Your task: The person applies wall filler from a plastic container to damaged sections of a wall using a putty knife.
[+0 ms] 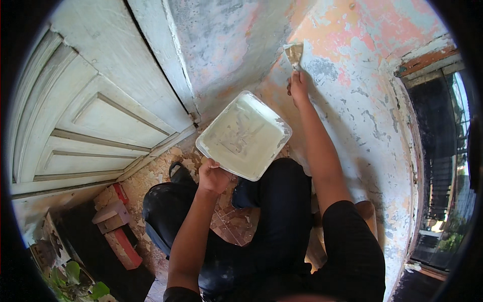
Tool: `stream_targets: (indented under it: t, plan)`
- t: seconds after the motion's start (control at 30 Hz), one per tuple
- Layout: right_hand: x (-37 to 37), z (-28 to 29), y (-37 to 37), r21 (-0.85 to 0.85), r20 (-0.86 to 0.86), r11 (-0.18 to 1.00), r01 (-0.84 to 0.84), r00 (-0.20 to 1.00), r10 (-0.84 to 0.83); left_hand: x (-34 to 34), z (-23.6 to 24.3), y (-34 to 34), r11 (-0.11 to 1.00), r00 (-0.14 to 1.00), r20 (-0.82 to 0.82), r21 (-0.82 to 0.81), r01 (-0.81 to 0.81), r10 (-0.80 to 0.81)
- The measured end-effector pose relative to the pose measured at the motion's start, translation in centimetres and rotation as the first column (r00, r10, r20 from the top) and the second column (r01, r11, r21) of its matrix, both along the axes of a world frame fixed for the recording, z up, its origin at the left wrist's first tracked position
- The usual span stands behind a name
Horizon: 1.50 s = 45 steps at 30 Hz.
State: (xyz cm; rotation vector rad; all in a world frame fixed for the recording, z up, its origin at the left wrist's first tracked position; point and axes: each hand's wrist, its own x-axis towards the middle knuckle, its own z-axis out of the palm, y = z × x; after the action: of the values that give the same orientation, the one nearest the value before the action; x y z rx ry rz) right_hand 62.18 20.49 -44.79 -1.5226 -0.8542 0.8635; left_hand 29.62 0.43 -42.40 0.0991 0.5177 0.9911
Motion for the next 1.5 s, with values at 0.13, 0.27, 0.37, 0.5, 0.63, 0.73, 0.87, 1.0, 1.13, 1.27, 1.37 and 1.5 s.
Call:
stream_targets:
  t: [0.13,0.27,0.37,0.5,0.63,0.73,0.87,1.0,1.13,1.27,1.37,1.5]
  plan:
    - [1.2,-4.1,-0.2,-0.069,0.153,0.997,0.029,0.988,-0.018,0.1,0.3,0.0,0.999,0.999,-0.03,-0.021,-0.028,0.027]
    - [1.4,-6.1,0.9,0.074,0.228,0.994,0.075,0.969,-0.09,-0.8,0.2,-0.2,0.998,0.999,-0.013,-0.062,-0.034,0.033]
    - [2.6,-7.6,2.1,0.297,0.564,0.954,0.039,0.799,-0.209,-0.6,0.4,-0.2,0.999,1.0,0.018,-0.048,-0.012,0.013]
    - [1.0,-9.4,0.2,0.069,0.486,0.99,0.125,0.862,-0.143,-1.4,-0.8,-0.6,0.993,0.999,-0.012,-0.102,-0.054,0.053]
    - [0.8,-5.3,1.0,0.118,0.244,0.992,0.051,0.967,-0.079,-1.8,-0.1,-1.0,0.991,0.996,-0.047,-0.099,-0.085,0.081]
    - [2.4,-6.6,1.8,0.189,0.398,0.979,0.082,0.904,-0.153,-1.8,-0.1,-1.0,0.993,0.997,-0.005,-0.098,-0.071,0.071]
    - [2.9,-8.7,0.6,0.207,0.553,0.977,0.048,0.818,-0.157,-1.5,-0.9,-0.9,0.992,0.995,-0.034,-0.082,-0.1,0.097]
    - [1.3,-7.1,0.8,0.132,0.21,0.99,0.051,0.975,-0.078,-2.2,-0.7,-1.2,0.992,0.996,-0.033,-0.094,-0.083,0.08]
    - [0.4,-7.4,1.4,0.286,0.225,0.958,0.033,0.969,-0.101,-2.1,0.4,-1.1,0.992,0.996,-0.025,-0.096,-0.084,0.082]
    - [1.3,-10.3,-0.1,0.168,0.614,0.983,0.08,0.772,-0.167,-2.2,-0.5,-1.5,0.991,0.995,-0.057,-0.102,-0.092,0.086]
    - [-1.3,-7.6,-0.3,0.109,0.405,0.991,0.076,0.907,-0.114,-3.4,0.2,-2.1,0.986,0.989,-0.058,-0.087,-0.139,0.134]
    - [-0.4,-7.6,2.0,0.35,0.586,0.933,0.082,0.758,-0.287,-3.9,1.2,-2.7,0.985,0.987,-0.04,-0.067,-0.16,0.157]
